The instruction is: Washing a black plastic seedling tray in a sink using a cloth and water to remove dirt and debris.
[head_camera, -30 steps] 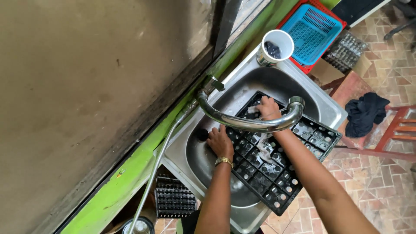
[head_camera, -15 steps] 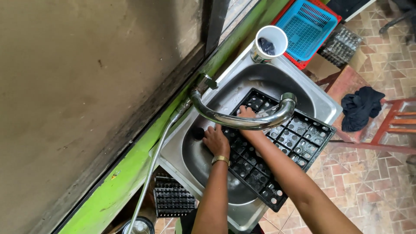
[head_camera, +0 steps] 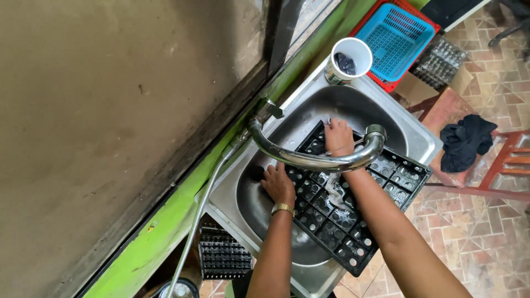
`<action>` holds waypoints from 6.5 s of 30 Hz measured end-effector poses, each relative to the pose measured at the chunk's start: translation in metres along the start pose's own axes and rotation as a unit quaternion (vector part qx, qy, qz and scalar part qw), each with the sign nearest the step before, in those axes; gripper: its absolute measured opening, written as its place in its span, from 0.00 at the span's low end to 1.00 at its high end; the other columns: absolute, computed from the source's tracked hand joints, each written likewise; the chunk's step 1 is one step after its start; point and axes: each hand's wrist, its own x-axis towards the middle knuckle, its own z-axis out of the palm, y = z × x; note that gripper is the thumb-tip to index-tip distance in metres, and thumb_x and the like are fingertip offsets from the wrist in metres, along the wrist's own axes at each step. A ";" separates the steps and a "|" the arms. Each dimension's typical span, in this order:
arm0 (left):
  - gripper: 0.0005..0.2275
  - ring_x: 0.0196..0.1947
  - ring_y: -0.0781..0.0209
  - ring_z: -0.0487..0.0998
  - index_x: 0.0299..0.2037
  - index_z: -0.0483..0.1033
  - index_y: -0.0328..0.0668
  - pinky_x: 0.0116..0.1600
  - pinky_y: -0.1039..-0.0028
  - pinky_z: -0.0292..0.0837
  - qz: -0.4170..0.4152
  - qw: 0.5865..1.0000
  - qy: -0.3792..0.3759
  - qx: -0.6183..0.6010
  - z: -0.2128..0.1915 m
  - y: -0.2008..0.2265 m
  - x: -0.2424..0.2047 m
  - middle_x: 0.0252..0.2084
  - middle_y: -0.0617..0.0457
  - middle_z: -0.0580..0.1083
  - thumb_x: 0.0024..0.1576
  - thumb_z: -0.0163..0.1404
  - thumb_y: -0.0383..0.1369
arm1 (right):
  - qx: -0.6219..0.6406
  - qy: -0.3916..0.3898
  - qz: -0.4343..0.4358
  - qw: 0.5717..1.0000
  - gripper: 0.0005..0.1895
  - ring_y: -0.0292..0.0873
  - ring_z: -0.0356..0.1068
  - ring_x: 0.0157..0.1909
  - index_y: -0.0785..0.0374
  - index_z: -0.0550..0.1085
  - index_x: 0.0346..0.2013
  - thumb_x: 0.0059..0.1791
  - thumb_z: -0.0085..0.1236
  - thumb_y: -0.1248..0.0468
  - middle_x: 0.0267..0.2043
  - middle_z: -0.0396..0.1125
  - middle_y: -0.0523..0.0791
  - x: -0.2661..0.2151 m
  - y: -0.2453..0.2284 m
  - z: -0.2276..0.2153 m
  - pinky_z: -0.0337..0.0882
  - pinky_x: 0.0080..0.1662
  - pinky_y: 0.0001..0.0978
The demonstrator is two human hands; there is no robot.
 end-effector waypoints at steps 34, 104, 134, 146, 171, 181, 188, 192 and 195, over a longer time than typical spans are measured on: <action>0.07 0.45 0.42 0.71 0.40 0.72 0.44 0.46 0.52 0.66 0.011 0.999 0.039 -0.002 -0.002 0.003 -0.003 0.40 0.46 0.69 0.63 0.39 0.26 | -0.033 -0.183 -0.041 0.982 0.10 0.50 0.63 0.45 0.45 0.80 0.39 0.53 0.50 0.59 0.49 0.60 0.39 0.003 -0.011 -0.046 0.66 0.40 0.41; 0.15 0.47 0.44 0.72 0.57 0.71 0.49 0.46 0.52 0.65 -0.009 0.999 0.028 0.015 -0.009 0.007 -0.001 0.44 0.46 0.70 0.60 0.49 0.27 | 0.230 -0.067 -0.013 0.971 0.06 0.56 0.71 0.42 0.55 0.81 0.35 0.46 0.60 0.69 0.36 0.67 0.48 -0.006 -0.016 -0.023 0.76 0.46 0.43; 0.07 0.45 0.44 0.70 0.48 0.72 0.46 0.47 0.53 0.64 0.015 0.999 0.038 0.022 -0.001 0.007 -0.006 0.41 0.48 0.67 0.61 0.48 0.28 | 0.163 -0.262 -0.060 0.949 0.06 0.51 0.71 0.48 0.44 0.78 0.38 0.49 0.57 0.51 0.38 0.69 0.44 -0.024 -0.009 0.004 0.74 0.49 0.40; 0.13 0.46 0.45 0.70 0.55 0.72 0.50 0.49 0.52 0.65 0.011 0.999 0.033 0.033 0.011 0.002 -0.003 0.42 0.48 0.68 0.60 0.50 0.30 | -0.017 -0.184 -0.105 0.977 0.06 0.50 0.69 0.47 0.54 0.78 0.36 0.51 0.53 0.65 0.36 0.69 0.44 0.013 0.002 -0.060 0.78 0.42 0.40; 0.30 0.72 0.36 0.54 0.71 0.50 0.42 0.71 0.46 0.50 -0.365 0.802 0.071 -0.468 -0.015 0.004 -0.076 0.68 0.34 0.55 0.62 0.52 0.37 | 0.278 -0.161 0.007 0.947 0.07 0.52 0.72 0.42 0.55 0.75 0.35 0.53 0.52 0.59 0.37 0.67 0.48 -0.032 -0.052 -0.013 0.73 0.48 0.40; 0.27 0.49 0.28 0.79 0.73 0.39 0.46 0.44 0.56 0.85 -0.379 0.788 0.014 -0.485 -0.008 0.012 -0.060 0.68 0.19 0.54 0.67 0.40 0.32 | 0.086 -0.070 -0.040 0.993 0.07 0.49 0.64 0.40 0.55 0.72 0.28 0.50 0.52 0.59 0.34 0.62 0.43 -0.038 -0.077 -0.020 0.61 0.40 0.41; 0.27 0.69 0.29 0.60 0.72 0.43 0.33 0.67 0.47 0.67 -0.361 0.809 0.042 -0.462 -0.059 0.036 -0.066 0.70 0.23 0.52 0.66 0.42 0.29 | 0.072 0.038 -0.102 0.991 0.03 0.49 0.65 0.37 0.54 0.69 0.35 0.49 0.51 0.60 0.32 0.61 0.43 -0.030 -0.079 -0.078 0.64 0.42 0.42; 0.26 0.72 0.32 0.57 0.73 0.43 0.36 0.69 0.46 0.62 -0.366 0.798 0.023 -0.478 -0.081 0.052 -0.079 0.72 0.26 0.52 0.67 0.40 0.30 | 0.027 0.033 -0.129 0.991 0.04 0.51 0.60 0.32 0.54 0.69 0.33 0.48 0.55 0.60 0.34 0.61 0.45 -0.034 -0.057 -0.075 0.57 0.36 0.44; 0.25 0.71 0.32 0.58 0.73 0.43 0.34 0.69 0.47 0.63 -0.368 0.803 0.022 -0.468 -0.005 0.005 -0.052 0.71 0.24 0.54 0.68 0.39 0.30 | 0.112 -0.014 -0.006 0.994 0.05 0.53 0.64 0.31 0.52 0.70 0.42 0.53 0.51 0.57 0.33 0.61 0.46 -0.037 -0.072 -0.051 0.62 0.37 0.49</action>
